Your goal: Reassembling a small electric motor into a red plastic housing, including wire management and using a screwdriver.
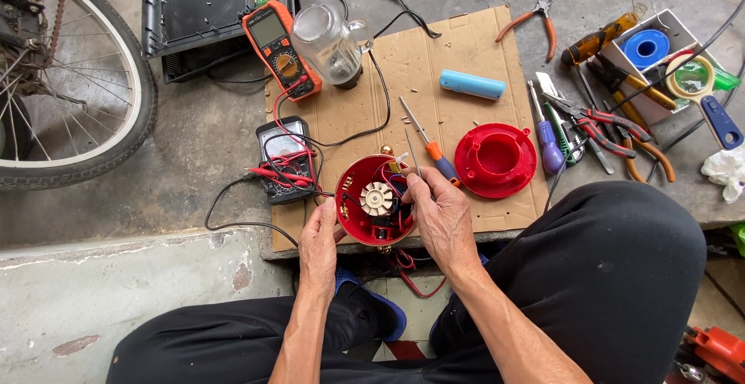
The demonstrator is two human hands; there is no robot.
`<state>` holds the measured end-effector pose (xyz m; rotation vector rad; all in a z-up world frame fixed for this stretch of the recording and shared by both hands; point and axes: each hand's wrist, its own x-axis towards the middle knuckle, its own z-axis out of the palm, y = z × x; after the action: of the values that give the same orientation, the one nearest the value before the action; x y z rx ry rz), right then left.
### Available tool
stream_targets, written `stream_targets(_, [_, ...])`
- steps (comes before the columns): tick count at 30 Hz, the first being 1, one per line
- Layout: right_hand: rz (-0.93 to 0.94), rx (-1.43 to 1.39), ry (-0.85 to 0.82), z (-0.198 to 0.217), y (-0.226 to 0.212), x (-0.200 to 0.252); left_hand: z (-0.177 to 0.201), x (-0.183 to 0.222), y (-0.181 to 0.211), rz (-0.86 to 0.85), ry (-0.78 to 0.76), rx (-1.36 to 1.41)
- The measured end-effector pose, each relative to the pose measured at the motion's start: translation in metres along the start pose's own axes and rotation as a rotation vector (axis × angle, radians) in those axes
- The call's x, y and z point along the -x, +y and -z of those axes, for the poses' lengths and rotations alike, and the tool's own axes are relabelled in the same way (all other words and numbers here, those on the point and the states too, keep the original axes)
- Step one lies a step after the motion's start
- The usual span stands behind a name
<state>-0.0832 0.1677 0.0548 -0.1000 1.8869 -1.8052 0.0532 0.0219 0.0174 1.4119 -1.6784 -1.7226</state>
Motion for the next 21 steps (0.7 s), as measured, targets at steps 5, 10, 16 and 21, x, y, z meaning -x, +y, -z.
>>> stream_targets(5, [0.002, -0.003, 0.002, -0.0002, -0.0007, 0.0002, 0.0001, -0.0001, -0.0001, 0.002, 0.001, 0.000])
stream_targets(10, [0.008, -0.005, 0.001, -0.0001, -0.0016, 0.0006, -0.0002, 0.0000, 0.0003, 0.001, -0.011, 0.002])
stream_targets(16, [0.017, 0.005, -0.002, -0.0001, -0.0024, 0.0003, -0.0018, 0.0017, 0.0026, -0.004, -0.007, 0.009])
stream_targets(21, [0.018, 0.003, -0.003, 0.0007, -0.0012, 0.0004, -0.0002, -0.0010, -0.0024, -0.011, -0.008, 0.010])
